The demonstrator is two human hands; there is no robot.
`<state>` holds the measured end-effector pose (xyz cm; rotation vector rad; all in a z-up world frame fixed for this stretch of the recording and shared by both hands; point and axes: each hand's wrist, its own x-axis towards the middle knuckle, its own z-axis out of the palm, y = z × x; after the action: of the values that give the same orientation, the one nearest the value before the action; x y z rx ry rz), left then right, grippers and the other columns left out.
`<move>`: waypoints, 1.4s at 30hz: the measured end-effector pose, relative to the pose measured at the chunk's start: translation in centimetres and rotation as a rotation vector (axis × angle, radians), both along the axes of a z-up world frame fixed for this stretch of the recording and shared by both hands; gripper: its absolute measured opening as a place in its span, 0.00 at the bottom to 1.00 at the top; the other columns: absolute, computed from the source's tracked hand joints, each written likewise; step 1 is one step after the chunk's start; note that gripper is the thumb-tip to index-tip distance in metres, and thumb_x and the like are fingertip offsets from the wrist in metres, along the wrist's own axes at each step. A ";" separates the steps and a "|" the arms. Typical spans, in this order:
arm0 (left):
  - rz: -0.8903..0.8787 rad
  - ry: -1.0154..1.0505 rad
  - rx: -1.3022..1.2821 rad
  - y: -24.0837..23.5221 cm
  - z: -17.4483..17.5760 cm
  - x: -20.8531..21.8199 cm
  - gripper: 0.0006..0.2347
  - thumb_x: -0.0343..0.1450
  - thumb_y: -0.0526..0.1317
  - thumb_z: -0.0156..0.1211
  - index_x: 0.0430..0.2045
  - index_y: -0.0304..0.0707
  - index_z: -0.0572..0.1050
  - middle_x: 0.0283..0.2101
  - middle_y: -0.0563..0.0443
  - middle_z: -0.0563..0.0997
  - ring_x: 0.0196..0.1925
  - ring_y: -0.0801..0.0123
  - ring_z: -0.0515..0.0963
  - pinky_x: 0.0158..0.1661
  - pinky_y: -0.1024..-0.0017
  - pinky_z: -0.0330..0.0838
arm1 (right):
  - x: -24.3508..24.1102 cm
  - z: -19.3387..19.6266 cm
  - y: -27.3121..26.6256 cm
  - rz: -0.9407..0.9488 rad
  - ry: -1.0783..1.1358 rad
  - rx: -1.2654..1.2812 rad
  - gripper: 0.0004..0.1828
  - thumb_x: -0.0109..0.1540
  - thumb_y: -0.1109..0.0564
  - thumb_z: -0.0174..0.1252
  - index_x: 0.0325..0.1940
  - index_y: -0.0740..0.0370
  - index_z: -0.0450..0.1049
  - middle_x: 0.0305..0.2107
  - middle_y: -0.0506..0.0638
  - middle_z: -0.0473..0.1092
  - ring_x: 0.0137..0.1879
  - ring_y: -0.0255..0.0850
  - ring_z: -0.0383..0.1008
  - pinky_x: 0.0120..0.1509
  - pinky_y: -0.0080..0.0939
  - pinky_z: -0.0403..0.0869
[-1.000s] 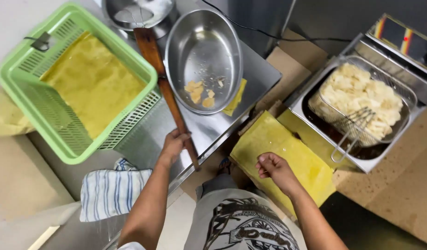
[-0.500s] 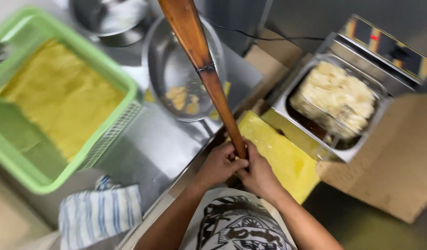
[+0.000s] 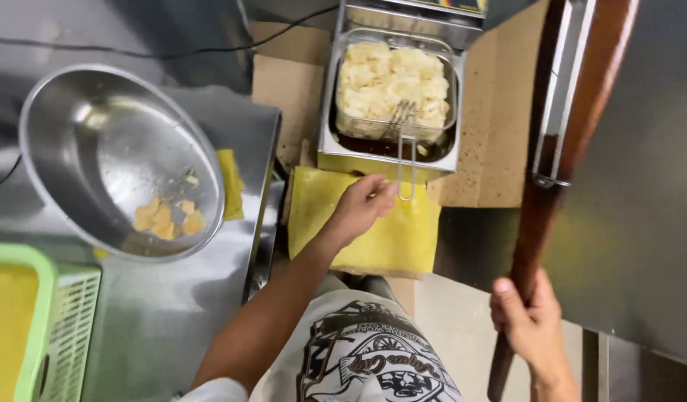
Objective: Frying and draining chips in a commercial deep fryer using a skimmer and a basket.
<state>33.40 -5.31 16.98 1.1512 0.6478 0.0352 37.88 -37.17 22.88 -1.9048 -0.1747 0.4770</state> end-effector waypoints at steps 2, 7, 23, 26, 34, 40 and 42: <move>-0.005 -0.078 -0.125 -0.7 -1.2 3.6 0.19 0.72 0.49 0.57 0.50 0.33 0.69 0.35 0.52 0.72 0.48 0.68 0.80 0.48 0.65 0.80 | -0.9 3.0 0.4 -0.058 0.013 -0.032 0.11 0.69 0.53 0.52 0.41 0.59 0.58 0.16 0.51 0.57 0.16 0.37 0.55 0.16 0.37 0.57; 0.056 -0.209 -0.278 -1.5 0.8 9.1 0.10 0.79 0.39 0.49 0.27 0.38 0.64 0.25 0.51 0.68 0.19 0.75 0.62 0.20 0.74 0.59 | -2.8 5.2 -1.9 -0.191 0.209 -0.172 0.14 0.71 0.55 0.46 0.60 0.58 0.64 0.21 0.51 0.55 0.19 0.39 0.50 0.19 0.38 0.49; 0.109 -0.450 -0.465 4.3 12.5 21.1 0.14 0.71 0.19 0.36 0.21 0.37 0.68 0.19 0.54 0.65 0.18 0.74 0.61 0.18 0.76 0.52 | 4.7 8.7 4.8 0.332 0.222 -1.061 0.29 0.68 0.52 0.45 0.75 0.47 0.56 0.37 0.64 0.73 0.38 0.57 0.70 0.41 0.49 0.69; 0.123 -0.435 -0.466 4.1 12.0 21.9 0.14 0.71 0.18 0.39 0.23 0.34 0.69 0.20 0.52 0.67 0.18 0.72 0.63 0.18 0.76 0.53 | 6.1 8.9 7.8 0.545 0.036 -1.305 0.37 0.68 0.50 0.42 0.83 0.45 0.44 0.44 0.69 0.75 0.48 0.69 0.77 0.52 0.57 0.73; 0.142 -0.311 -0.428 3.3 13.6 21.7 0.10 0.68 0.13 0.46 0.27 0.25 0.69 0.28 0.43 0.69 0.23 0.66 0.68 0.20 0.75 0.61 | 9.1 11.7 14.6 0.726 0.099 -1.629 0.38 0.72 0.57 0.29 0.85 0.37 0.28 0.64 0.61 0.64 0.60 0.62 0.77 0.69 0.59 0.74; 0.157 -0.328 -0.380 3.2 14.4 20.9 0.12 0.64 0.17 0.36 0.19 0.35 0.63 0.22 0.51 0.63 0.20 0.69 0.65 0.16 0.75 0.56 | 12.3 13.8 15.2 0.730 0.173 -1.680 0.34 0.76 0.49 0.35 0.84 0.43 0.32 0.24 0.52 0.73 0.20 0.34 0.63 0.17 0.30 0.63; 0.164 -0.304 -0.429 3.4 15.0 20.3 0.12 0.64 0.19 0.32 0.21 0.34 0.62 0.23 0.49 0.62 0.19 0.68 0.65 0.15 0.75 0.54 | 14.0 15.1 15.5 0.581 0.415 -1.514 0.25 0.75 0.52 0.44 0.77 0.42 0.52 0.24 0.61 0.71 0.22 0.46 0.68 0.21 0.39 0.66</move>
<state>53.69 -1.89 31.97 0.6589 0.4474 0.1975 51.86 -21.66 37.94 -3.1141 -0.0728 1.7321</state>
